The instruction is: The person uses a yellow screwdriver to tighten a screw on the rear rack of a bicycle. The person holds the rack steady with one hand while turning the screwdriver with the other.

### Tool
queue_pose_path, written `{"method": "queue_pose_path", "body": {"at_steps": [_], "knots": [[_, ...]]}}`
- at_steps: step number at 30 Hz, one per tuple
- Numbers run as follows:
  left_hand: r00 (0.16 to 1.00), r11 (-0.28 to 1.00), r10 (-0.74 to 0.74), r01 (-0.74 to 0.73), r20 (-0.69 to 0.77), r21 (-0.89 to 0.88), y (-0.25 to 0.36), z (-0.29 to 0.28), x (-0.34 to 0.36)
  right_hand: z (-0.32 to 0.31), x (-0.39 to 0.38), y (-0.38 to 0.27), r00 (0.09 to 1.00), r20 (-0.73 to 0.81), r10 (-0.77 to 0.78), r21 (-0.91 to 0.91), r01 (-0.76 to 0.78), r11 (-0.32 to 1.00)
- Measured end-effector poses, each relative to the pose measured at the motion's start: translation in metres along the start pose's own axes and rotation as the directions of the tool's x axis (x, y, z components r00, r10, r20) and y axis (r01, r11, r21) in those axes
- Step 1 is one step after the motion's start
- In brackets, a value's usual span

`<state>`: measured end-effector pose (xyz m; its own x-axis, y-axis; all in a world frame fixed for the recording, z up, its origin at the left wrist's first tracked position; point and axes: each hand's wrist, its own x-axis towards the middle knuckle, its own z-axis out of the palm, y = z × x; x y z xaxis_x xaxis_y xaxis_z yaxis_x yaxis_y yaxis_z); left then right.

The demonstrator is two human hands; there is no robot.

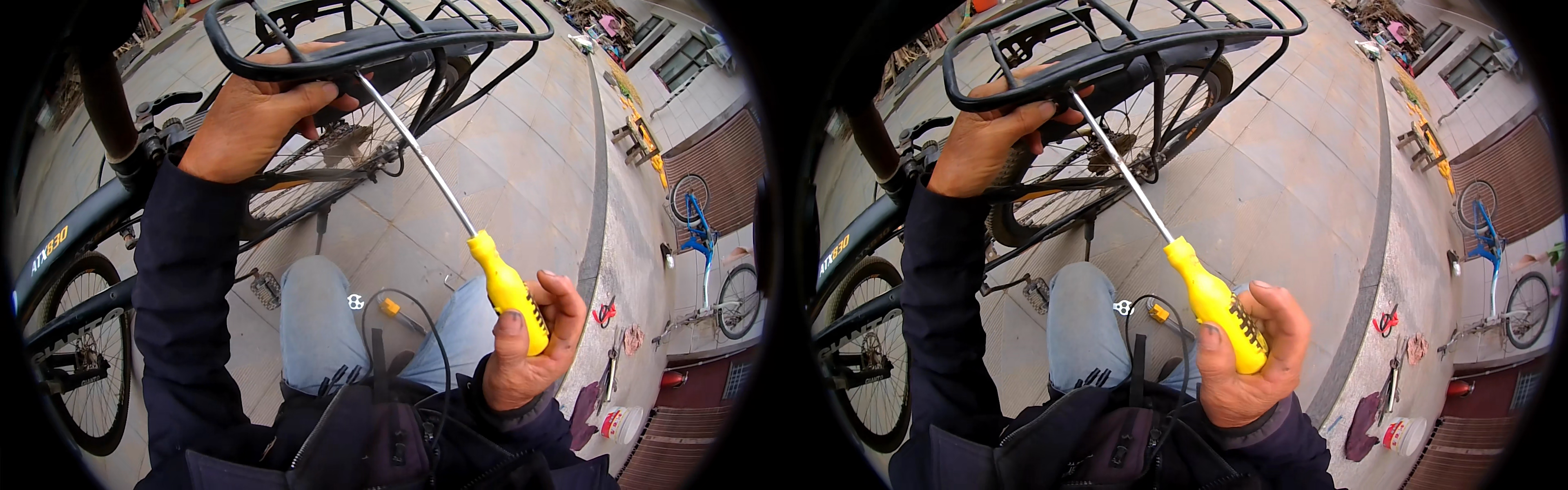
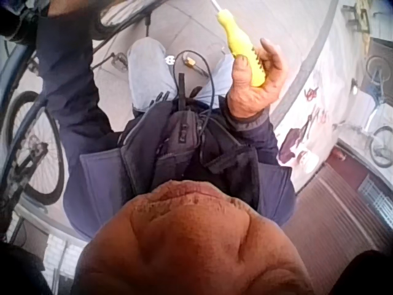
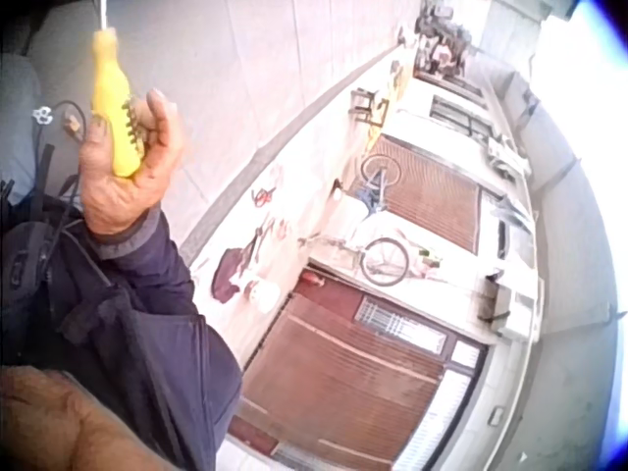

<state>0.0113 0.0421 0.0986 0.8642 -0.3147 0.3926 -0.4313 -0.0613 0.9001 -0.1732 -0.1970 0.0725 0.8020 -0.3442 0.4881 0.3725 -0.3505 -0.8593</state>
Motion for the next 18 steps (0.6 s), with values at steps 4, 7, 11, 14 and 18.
{"method": "queue_pose_path", "body": {"at_steps": [4,7,11,14,18], "knots": [[1.000,1.000,0.006,-0.006,0.002,0.002,-0.001,-0.002,0.000,0.002,0.003,0.002,0.994,0.024,-0.108,-0.071,0.109,0.992],[1.000,1.000,0.010,-0.010,0.013,-0.013,0.000,-0.003,0.001,-0.005,0.002,0.002,0.996,0.078,0.053,-0.005,-0.053,0.999],[1.000,1.000,0.004,-0.004,0.008,-0.013,0.000,-0.002,0.001,-0.007,0.001,0.000,0.977,0.091,0.195,0.063,-0.201,0.977],[1.000,1.000,0.009,-0.009,0.007,-0.005,0.001,0.000,0.000,-0.005,0.002,-0.005,0.985,0.071,0.159,0.038,-0.162,0.986],[1.000,1.000,0.005,-0.005,0.007,0.008,0.001,0.001,0.000,-0.001,0.004,-0.007,0.998,0.042,0.036,-0.009,-0.036,0.999]]}}
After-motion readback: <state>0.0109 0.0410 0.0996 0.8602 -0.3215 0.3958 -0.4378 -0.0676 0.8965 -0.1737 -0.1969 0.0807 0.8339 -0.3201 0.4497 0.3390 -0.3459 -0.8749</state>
